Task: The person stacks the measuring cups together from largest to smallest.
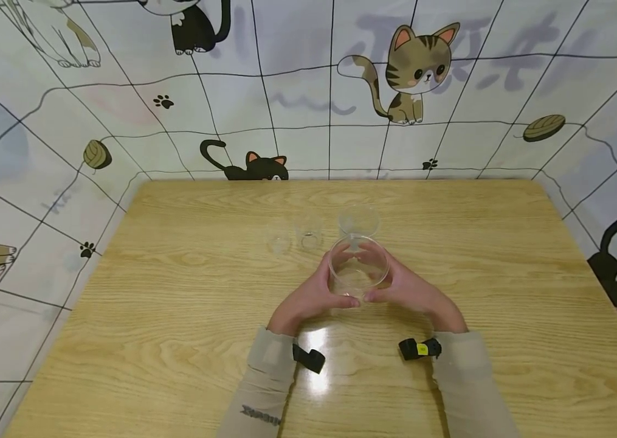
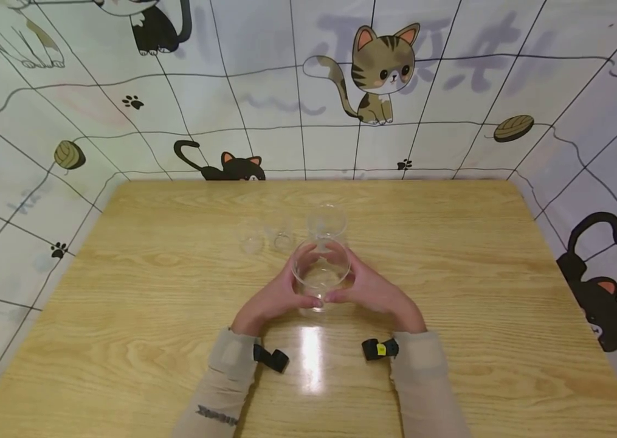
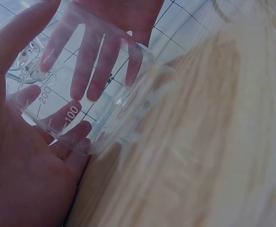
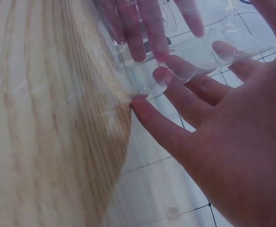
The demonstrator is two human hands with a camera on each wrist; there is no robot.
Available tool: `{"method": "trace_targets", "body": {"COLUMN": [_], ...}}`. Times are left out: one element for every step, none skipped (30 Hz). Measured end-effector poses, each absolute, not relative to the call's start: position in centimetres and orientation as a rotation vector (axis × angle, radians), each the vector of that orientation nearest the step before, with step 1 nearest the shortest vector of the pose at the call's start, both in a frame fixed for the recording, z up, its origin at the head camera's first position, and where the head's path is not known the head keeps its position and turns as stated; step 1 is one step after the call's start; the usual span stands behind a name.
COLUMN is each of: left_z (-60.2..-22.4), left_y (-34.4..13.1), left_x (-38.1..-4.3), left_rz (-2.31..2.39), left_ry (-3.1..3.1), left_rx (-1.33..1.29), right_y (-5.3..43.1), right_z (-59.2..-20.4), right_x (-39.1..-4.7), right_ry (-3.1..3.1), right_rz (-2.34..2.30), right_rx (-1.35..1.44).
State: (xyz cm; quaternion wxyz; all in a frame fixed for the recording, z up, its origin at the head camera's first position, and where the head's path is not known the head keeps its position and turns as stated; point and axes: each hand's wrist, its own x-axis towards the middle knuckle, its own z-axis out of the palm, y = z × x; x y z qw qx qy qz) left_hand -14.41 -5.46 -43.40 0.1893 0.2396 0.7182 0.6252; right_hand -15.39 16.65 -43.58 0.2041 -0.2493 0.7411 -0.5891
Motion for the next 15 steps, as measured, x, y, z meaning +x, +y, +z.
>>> {"method": "trace_targets", "body": {"left_z": [-43.6, -43.9, -44.3, -44.7, -45.1, -45.4, -45.8, -46.1, -46.3, -46.4, -46.5, -46.5, -46.5, -46.4, -46.2], "left_y": [-5.4, -5.3, -5.3, -5.2, -5.2, -5.1, -5.1, -5.0, -5.0, -5.1, -5.1, -5.1, -5.2, -5.2, -5.2], "left_x": [-14.4, -14.5, -14.5, -14.6, -14.7, -14.8, -14.9, -15.0, -15.1, -15.1, -15.1, -15.1, -15.2, -15.2, -15.2], "left_rz": [1.754, 1.755, 1.755, 1.756, 1.754, 1.753, 1.755, 1.758, 1.76, 1.764, 1.767, 1.77, 1.77, 1.769, 1.765], "left_ry": [2.028, 2.029, 2.034, 2.042, 2.052, 2.06, 2.064, 2.067, 2.072, 2.072, 2.076, 2.077, 2.082, 2.087, 2.091], "left_rx": [0.674, 0.672, 0.672, 0.671, 0.672, 0.672, 0.675, 0.677, 0.682, 0.686, 0.689, 0.694, 0.693, 0.686, 0.685], "right_y": [16.7, 16.7, 16.7, 16.7, 16.7, 16.7, 16.7, 16.7, 16.6, 16.6, 16.5, 16.5, 16.4, 16.3, 16.3], "right_z": [-43.6, -43.6, -43.5, -43.5, -43.5, -43.5, -43.5, -43.5, -43.5, -43.5, -43.5, -43.5, -43.4, -43.4, -43.4], "right_x": [-15.3, -15.3, -15.2, -15.2, -15.1, -15.1, -15.1, -15.1, -15.1, -15.1, -15.1, -15.1, -15.1, -15.2, -15.2], "right_ry": [2.068, 2.07, 2.069, 2.068, 2.067, 2.066, 2.063, 2.064, 2.064, 2.064, 2.064, 2.063, 2.071, 2.079, 2.084], "right_rz": [-1.641, -1.638, -1.635, -1.634, -1.634, -1.633, -1.635, -1.632, -1.631, -1.629, -1.629, -1.628, -1.621, -1.617, -1.616], "right_rx": [-0.693, -0.689, -0.689, -0.69, -0.69, -0.693, -0.693, -0.696, -0.698, -0.699, -0.699, -0.691, -0.687, -0.691, -0.692]}}
